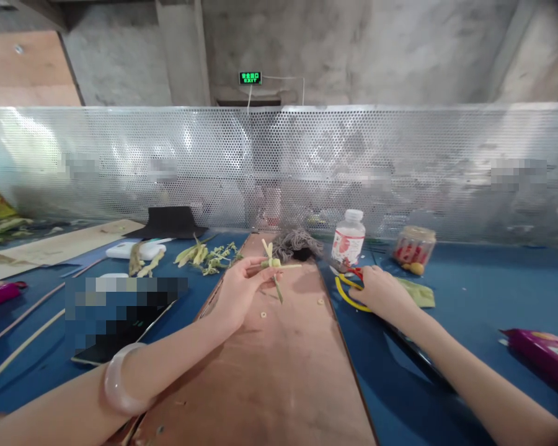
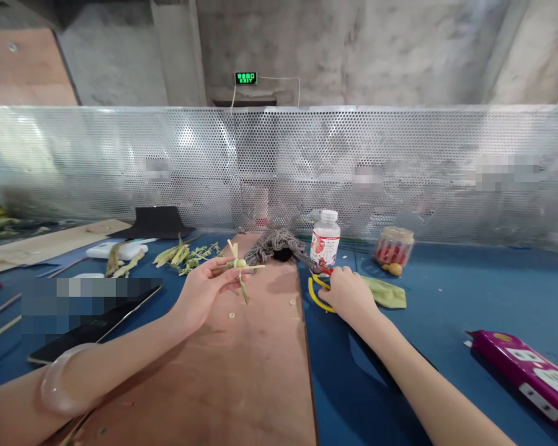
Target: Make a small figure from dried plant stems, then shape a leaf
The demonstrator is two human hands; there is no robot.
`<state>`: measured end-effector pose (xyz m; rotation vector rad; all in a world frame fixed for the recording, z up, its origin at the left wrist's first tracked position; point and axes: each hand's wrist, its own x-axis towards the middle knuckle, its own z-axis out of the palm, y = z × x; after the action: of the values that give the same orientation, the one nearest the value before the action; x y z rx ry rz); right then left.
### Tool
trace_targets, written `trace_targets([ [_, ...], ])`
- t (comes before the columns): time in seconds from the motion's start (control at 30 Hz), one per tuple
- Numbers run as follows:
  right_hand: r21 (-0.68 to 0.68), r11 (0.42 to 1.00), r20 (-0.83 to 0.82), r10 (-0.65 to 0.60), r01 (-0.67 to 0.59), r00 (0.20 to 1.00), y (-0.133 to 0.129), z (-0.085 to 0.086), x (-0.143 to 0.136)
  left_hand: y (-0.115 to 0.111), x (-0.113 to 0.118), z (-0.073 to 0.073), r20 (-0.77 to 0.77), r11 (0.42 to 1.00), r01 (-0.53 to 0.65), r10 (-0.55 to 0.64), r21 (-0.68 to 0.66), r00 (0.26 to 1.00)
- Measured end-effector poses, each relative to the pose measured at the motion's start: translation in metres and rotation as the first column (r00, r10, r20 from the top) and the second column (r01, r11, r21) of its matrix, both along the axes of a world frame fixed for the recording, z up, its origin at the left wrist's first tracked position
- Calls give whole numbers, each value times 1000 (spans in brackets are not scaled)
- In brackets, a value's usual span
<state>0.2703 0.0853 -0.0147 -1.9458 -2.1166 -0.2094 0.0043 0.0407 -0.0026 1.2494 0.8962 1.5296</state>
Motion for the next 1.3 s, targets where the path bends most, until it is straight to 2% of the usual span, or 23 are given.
trace_targets([
  [0.07, 26, 1000, -204, 23, -18, 979, -6, 4, -11, 1, -1, -1, 34, 1000, 13, -13, -15, 999],
  [0.17, 12, 984, -570, 151, -176, 808, -21, 5, -31, 4, -4, -3, 50, 1000, 26, -26, 2, 998],
  [0.23, -29, 931, -811, 190, -363, 553, -31, 2, -45, 6, -6, -4, 52, 999, 22, -23, 29, 998],
  [0.27, -57, 900, -880, 159, -433, 447, -36, 0, -51, 8, -7, -5, 58, 999, 18, -21, 45, 998],
  [0.3, -82, 878, -918, 118, -472, 378, -41, -2, -56, 9, -7, -5, 69, 998, 13, -17, 58, 997],
  [0.37, -117, 850, -949, 58, -514, 311, -47, -4, -62, 11, -9, -6, 95, 997, 5, -12, 73, 995],
  [0.43, -126, 836, -958, 38, -534, 285, -49, -5, -65, 13, -10, -5, 115, 997, -7, -2, 75, 993],
  [0.7, -134, 813, -968, 14, -566, 249, -40, -20, -64, 14, -12, 0, 159, 996, -27, 13, 85, 987],
  [0.8, -66, 851, -971, 66, -521, 232, -36, -20, -62, 12, -11, 0, 139, 995, -1, -13, 99, 990],
  [0.87, 12, 865, -959, 151, -501, 238, -35, -16, -57, 10, -11, 0, 126, 992, 36, -51, 117, 991],
  [0.97, 61, 836, -869, 313, -546, 383, -32, -6, -44, 11, -11, -2, 81, 990, 67, -77, 122, 994],
  [1.03, 49, 815, -766, 401, -577, 502, -30, 2, -34, 13, -13, -3, 46, 991, 78, -83, 107, 995],
  [1.1, 14, 800, -673, 451, -600, 586, -28, 8, -26, 16, -15, -4, 15, 992, 86, -88, 94, 996],
  [1.2, -58, 773, -595, 482, -632, 643, -28, 13, -21, 17, -17, -4, -45, 991, 94, -90, 91, 995],
  [1.3, -55, 754, -582, 508, -654, 635, -31, 14, -22, 15, -17, -3, -115, 992, 94, -84, 80, 990],
])
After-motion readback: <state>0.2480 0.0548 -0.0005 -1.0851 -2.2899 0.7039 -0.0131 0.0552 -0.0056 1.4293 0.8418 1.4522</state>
